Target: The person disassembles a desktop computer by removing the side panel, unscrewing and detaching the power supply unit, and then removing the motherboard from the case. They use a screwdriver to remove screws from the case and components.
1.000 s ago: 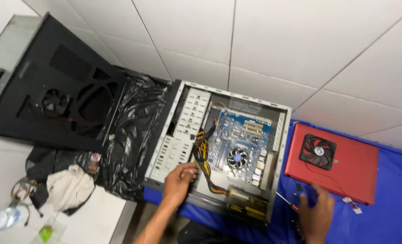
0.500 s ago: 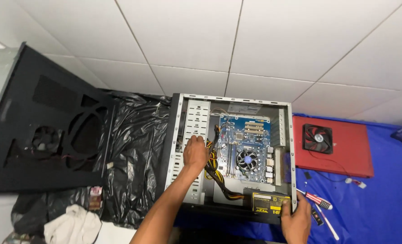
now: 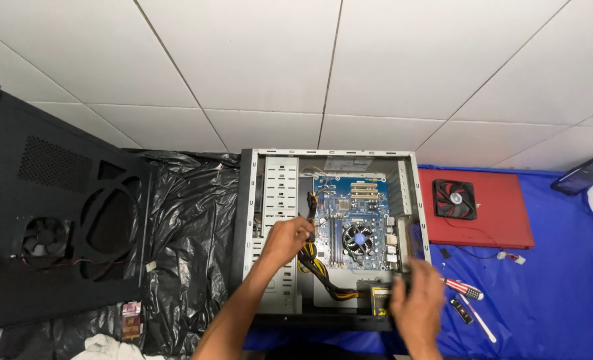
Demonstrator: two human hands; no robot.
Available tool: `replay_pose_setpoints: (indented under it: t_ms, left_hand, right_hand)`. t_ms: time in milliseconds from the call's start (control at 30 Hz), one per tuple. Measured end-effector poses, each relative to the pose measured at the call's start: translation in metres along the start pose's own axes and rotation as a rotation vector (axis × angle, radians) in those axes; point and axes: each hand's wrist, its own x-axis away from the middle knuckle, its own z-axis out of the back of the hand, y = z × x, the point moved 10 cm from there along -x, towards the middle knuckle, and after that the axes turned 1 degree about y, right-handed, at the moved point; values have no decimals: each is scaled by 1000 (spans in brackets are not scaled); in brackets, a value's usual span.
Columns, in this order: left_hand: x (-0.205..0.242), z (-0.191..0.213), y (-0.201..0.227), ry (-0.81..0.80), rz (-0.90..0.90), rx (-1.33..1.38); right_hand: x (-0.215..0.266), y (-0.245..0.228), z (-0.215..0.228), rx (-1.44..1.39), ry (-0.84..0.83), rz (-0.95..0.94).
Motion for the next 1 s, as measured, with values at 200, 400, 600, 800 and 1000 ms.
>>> replay_pose_setpoints:
  t_ms: [200, 400, 600, 800, 1000]
  left_hand:
    - [16, 9, -2, 8, 120, 28]
    - [19, 22, -12, 99, -6, 196]
    - [24, 14, -32, 122, 43, 291]
    - [33, 2, -2, 16, 45, 200]
    - [33, -23, -1, 93, -79, 369]
  right_hand:
    - [6, -35, -185, -352, -727, -172]
    - [-8, -44, -285, -388, -912, -517]
    - [-2, -25, -319, -367, -928, -434]
    - [-16, -55, -221, -697, -709, -712]
    - [-6, -80, -182, -1120, -690, -1352]
